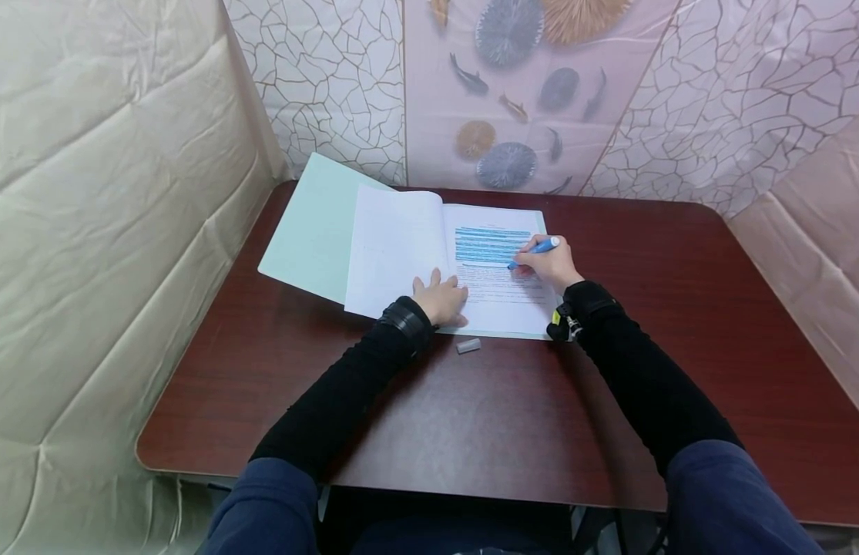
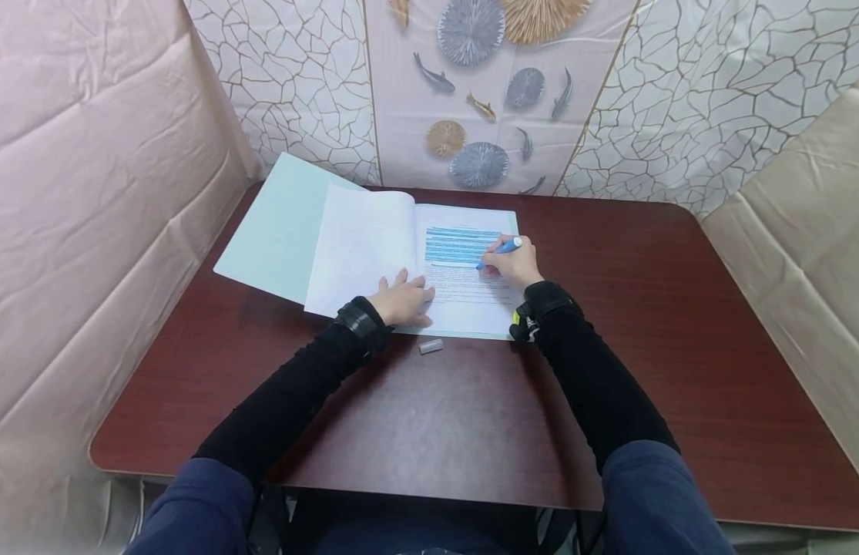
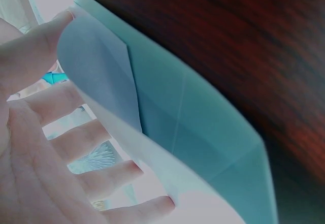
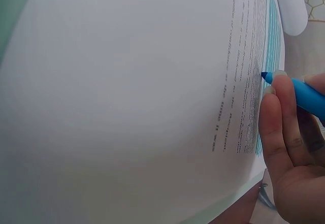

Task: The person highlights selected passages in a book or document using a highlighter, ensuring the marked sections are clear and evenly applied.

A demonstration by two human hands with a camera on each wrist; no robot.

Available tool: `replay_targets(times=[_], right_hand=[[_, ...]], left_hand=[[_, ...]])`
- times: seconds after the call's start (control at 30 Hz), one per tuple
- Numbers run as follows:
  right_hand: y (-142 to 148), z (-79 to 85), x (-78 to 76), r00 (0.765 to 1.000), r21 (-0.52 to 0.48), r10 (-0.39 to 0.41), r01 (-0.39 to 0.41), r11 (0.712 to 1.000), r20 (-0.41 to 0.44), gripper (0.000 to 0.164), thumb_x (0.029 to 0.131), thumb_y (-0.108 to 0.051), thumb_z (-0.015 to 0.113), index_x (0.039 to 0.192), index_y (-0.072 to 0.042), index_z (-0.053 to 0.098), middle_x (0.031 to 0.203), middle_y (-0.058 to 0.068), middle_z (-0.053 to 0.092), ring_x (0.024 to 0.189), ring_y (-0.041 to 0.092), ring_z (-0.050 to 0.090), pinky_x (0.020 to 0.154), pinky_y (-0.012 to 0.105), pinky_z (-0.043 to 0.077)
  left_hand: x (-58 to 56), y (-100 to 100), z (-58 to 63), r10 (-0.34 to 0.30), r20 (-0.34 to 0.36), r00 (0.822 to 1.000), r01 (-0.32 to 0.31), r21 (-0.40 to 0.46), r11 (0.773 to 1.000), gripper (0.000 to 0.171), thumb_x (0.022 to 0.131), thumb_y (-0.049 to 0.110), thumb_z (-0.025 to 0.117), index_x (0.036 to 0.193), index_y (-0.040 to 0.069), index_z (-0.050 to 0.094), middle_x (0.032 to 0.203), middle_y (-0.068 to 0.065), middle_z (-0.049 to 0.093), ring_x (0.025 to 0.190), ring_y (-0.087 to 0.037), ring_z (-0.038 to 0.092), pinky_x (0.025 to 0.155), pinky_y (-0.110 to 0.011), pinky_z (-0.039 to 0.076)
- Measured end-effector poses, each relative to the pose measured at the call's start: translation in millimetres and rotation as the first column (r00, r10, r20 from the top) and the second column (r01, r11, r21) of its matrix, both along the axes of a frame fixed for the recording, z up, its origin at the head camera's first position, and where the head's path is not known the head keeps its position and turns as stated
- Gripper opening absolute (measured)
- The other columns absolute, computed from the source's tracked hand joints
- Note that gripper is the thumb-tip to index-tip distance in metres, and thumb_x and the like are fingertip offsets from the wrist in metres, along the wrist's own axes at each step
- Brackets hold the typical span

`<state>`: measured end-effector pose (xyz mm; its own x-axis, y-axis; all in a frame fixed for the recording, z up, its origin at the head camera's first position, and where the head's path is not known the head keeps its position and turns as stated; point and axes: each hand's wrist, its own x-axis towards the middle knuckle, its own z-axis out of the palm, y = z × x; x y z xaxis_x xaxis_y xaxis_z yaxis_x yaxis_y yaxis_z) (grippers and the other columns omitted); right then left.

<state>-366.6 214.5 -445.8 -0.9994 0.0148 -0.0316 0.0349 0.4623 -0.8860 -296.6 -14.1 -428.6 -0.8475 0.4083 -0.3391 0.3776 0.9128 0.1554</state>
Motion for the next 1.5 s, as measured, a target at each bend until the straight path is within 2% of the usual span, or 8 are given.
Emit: replay_targets(times=[0.3, 0.53, 0.73, 0.97, 1.3, 1.5], right_hand=[[2, 0.2, 1.4, 1.0, 0.033, -0.011, 0.011, 0.999, 0.0, 0.014, 0.086, -0.013, 0.071, 0.089, -0.001, 0.064, 0.077, 0.007, 0.075, 0.068, 0.014, 0.073, 0.076, 0.027, 0.058], [5, -0.6, -0.5, 1.0, 0.02, 0.008, -0.008, 1.0, -0.004, 0.014, 0.085, -0.013, 0.071, 0.088, -0.002, 0.063, 0.075, 0.006, 0.075, 0.067, 0.014, 0.073, 0.071, 0.03, 0.059], [6, -0.3, 0.5, 1.0, 0.031, 0.008, -0.008, 0.999, -0.012, 0.015, 0.085, -0.014, 0.071, 0.089, -0.001, 0.064, 0.081, 0.011, 0.075, 0.07, 0.018, 0.073, 0.074, 0.033, 0.06], [8, -0.7, 1.0, 1.0, 0.028, 0.005, -0.005, 1.0, -0.012, 0.014, 0.086, -0.014, 0.071, 0.089, -0.002, 0.064, 0.083, 0.012, 0.075, 0.072, 0.019, 0.073, 0.075, 0.037, 0.059], [10, -2.5, -1.5, 1.0, 0.04, 0.002, -0.002, 0.999, -0.005, 0.013, 0.087, -0.014, 0.07, 0.088, -0.003, 0.063, 0.081, 0.009, 0.075, 0.07, 0.016, 0.073, 0.075, 0.033, 0.059], [10, -3.4, -1.6, 1.0, 0.04, -0.004, 0.004, 0.999, -0.011, 0.014, 0.086, -0.015, 0.07, 0.087, -0.002, 0.063, 0.079, 0.009, 0.075, 0.07, 0.017, 0.073, 0.071, 0.029, 0.059]], left_hand=[[0.2, 0, -0.3, -0.002, -0.002, 1.0, 0.002, 0.0, 1.0, 0.064, 0.093, 0.039, 0.061, 0.149, 0.018, 0.038, 0.16, -0.009, 0.025, 0.149, -0.041, 0.01, 0.116, -0.065, 0.014], [0.8, 0, 1.8, 0.001, 0.0, 1.0, -0.001, 0.011, 1.0, 0.064, 0.093, 0.038, 0.061, 0.149, 0.018, 0.038, 0.16, -0.009, 0.025, 0.149, -0.041, 0.01, 0.116, -0.065, 0.013], [1.5, -1, 3.0, -0.001, -0.004, 1.0, 0.001, 0.012, 1.0, 0.064, 0.093, 0.038, 0.061, 0.149, 0.017, 0.038, 0.16, -0.009, 0.025, 0.149, -0.041, 0.01, 0.116, -0.065, 0.014], [2.1, -1, 3.2, -0.005, -0.008, 1.0, 0.005, 0.001, 1.0, 0.064, 0.093, 0.039, 0.06, 0.149, 0.018, 0.038, 0.16, -0.009, 0.025, 0.149, -0.041, 0.01, 0.116, -0.065, 0.014], [1.5, 0, 3.3, 0.003, 0.005, 1.0, -0.003, -0.011, 1.0, 0.064, 0.094, 0.039, 0.059, 0.15, 0.018, 0.035, 0.161, -0.008, 0.022, 0.15, -0.039, 0.008, 0.117, -0.063, 0.012], [-0.8, 0, -0.7, 0.002, 0.001, 1.0, -0.002, 0.008, 1.0, 0.065, 0.093, 0.039, 0.06, 0.15, 0.019, 0.037, 0.161, -0.009, 0.024, 0.15, -0.04, 0.008, 0.116, -0.064, 0.013]])
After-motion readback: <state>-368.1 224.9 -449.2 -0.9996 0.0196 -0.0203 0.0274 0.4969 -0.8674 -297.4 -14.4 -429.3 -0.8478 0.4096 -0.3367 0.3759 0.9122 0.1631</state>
